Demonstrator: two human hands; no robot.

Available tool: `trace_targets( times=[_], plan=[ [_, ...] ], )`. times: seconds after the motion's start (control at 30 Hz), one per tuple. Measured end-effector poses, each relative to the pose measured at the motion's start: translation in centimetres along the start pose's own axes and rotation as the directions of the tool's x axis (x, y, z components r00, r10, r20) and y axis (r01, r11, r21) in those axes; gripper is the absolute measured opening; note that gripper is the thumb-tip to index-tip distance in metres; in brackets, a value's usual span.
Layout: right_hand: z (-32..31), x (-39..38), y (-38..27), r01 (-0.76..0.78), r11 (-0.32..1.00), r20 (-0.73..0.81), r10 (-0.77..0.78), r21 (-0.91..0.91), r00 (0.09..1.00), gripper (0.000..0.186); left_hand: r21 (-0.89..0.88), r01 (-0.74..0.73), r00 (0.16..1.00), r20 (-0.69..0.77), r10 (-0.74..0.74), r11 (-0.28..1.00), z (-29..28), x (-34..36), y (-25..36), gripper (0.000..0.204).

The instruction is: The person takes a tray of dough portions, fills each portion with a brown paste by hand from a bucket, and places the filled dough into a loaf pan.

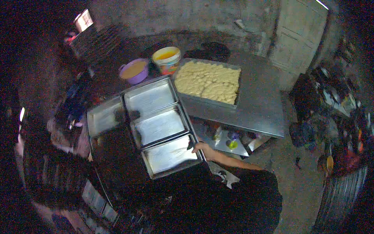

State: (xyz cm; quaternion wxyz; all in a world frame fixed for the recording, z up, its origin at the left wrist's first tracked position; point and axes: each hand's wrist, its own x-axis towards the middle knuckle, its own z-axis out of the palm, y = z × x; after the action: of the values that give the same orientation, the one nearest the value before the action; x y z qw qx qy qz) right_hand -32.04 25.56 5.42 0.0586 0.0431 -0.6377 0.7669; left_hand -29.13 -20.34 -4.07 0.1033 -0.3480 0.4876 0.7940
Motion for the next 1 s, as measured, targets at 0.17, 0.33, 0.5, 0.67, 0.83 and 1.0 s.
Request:
trace_targets(
  times=[0.17,0.33,0.5,0.67,0.83,1.0],
  plan=[
    [-9.1,-10.1,-9.5,-0.065,0.954,-0.494,0.209,0.292,0.844,0.046,0.183,-0.037,0.983,0.184,0.003,0.982,13.7,0.1,-1.7,0.046],
    [-11.3,-20.4,-2.7,0.24,0.894,-0.842,0.224,0.378,0.49,0.031,0.347,-0.16,0.931,0.364,0.024,0.924,20.9,1.1,-2.9,0.045],
    [-13.6,-24.6,-4.7,0.489,0.831,-0.962,0.192,0.265,0.196,0.027,0.402,-0.39,0.829,0.545,0.125,0.828,30.3,1.7,-2.9,0.044],
    [-13.1,-26.5,-6.1,0.436,0.882,-0.983,0.173,0.18,0.056,0.037,0.404,-0.692,0.649,0.71,0.272,0.598,36.8,4.3,-2.7,0.043],
    [-12.6,-27.2,-2.5,0.322,0.947,-0.988,0.028,-0.023,-0.153,0.028,0.264,-0.963,0.26,0.884,0.388,0.043,46.4,5.4,-2.7,0.042],
    [-11.4,-24.1,0.2,0.379,0.925,-0.847,0.184,-0.022,-0.499,0.026,0.078,-0.958,0.002,0.964,0.265,-0.277,58.0,3.4,2.5,0.041]
  ],
)
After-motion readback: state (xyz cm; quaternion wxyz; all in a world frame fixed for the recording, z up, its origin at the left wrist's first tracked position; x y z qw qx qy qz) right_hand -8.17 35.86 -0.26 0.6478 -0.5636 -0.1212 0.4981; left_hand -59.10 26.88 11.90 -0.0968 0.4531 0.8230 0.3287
